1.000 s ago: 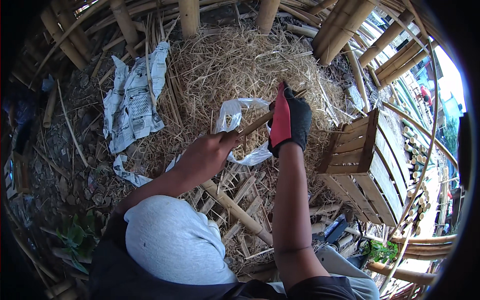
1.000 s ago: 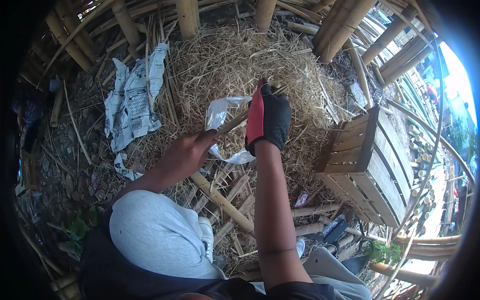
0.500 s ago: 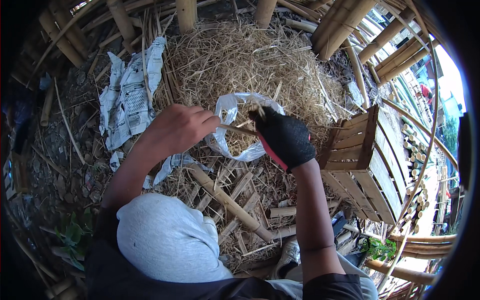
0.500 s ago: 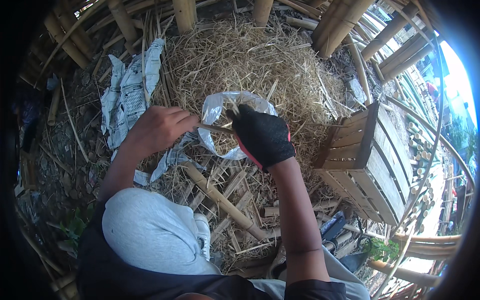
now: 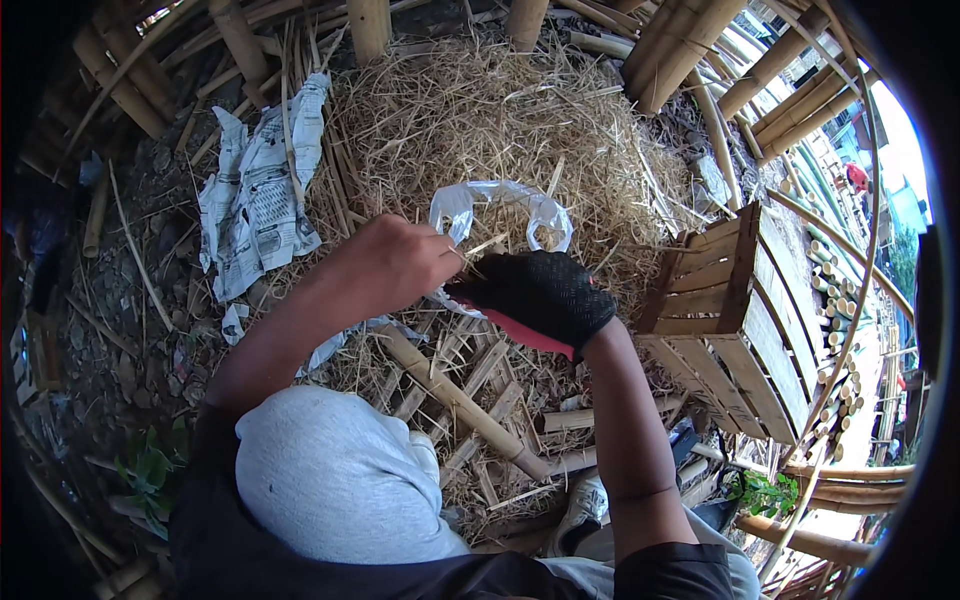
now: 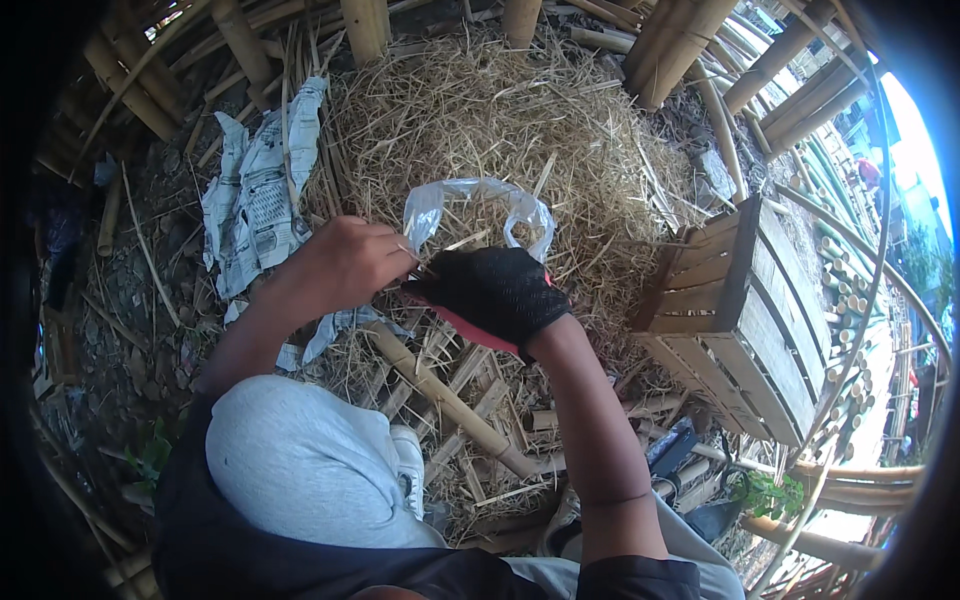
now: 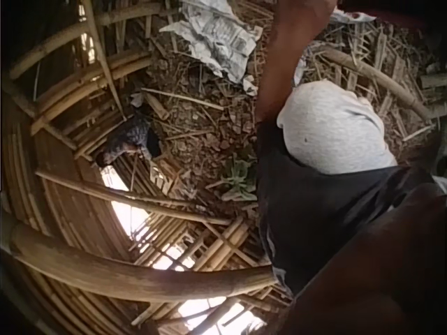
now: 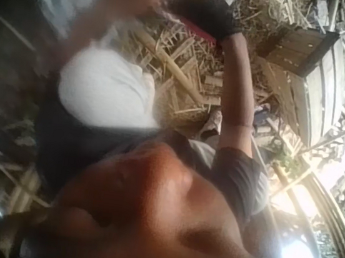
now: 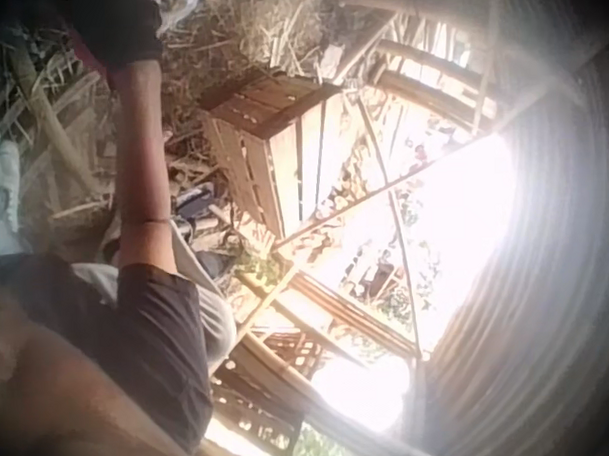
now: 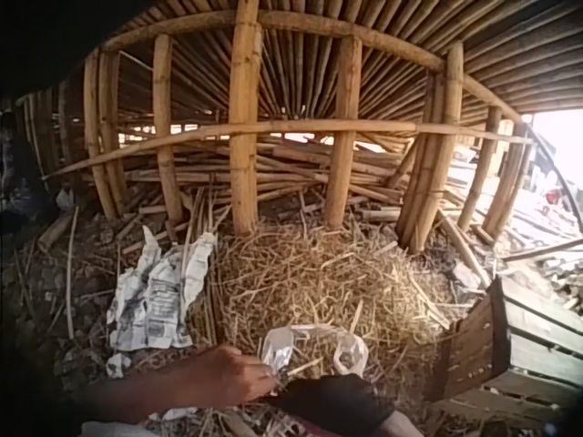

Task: The person picks up bunches of straw from a large pile on the ground and puts them into a clear plastic bag held in the other hand.

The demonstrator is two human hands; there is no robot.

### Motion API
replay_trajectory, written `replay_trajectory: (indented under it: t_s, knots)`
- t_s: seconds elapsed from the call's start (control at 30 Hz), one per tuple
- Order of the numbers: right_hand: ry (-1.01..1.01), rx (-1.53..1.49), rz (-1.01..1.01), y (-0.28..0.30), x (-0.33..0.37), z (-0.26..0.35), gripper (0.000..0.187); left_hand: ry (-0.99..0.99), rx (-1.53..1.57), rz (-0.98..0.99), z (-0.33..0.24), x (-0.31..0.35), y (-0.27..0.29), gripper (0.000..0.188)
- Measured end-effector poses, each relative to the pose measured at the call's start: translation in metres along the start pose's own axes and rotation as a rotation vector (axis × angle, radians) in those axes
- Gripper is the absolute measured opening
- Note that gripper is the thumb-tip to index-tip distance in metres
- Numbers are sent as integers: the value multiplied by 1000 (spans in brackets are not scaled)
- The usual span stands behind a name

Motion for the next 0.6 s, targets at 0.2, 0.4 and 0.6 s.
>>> replay_trajectory:
  t_s: [0.2, 0.4, 0.6]
  knots:
    - [80, 59, 97, 15, 5, 8, 54, 171, 254, 354, 25, 1, -25, 15]
    - [134, -19, 245, 25, 5, -2, 48, 194, 507, 443, 23, -2, -29, 22]
    - [389, 53, -95, 26, -11, -4, 28, 281, 530, 177, 35, -2, -23, 23]
Point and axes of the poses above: each hand's wrist, its own x-axis away from the middle knuckle, its own y-axis out of the back of the hand, z = x × y, the point moved 9 cm from there along -x, towards the middle knuckle, and after that the axes turned 13 degrees about y, right-handed, at the moved point
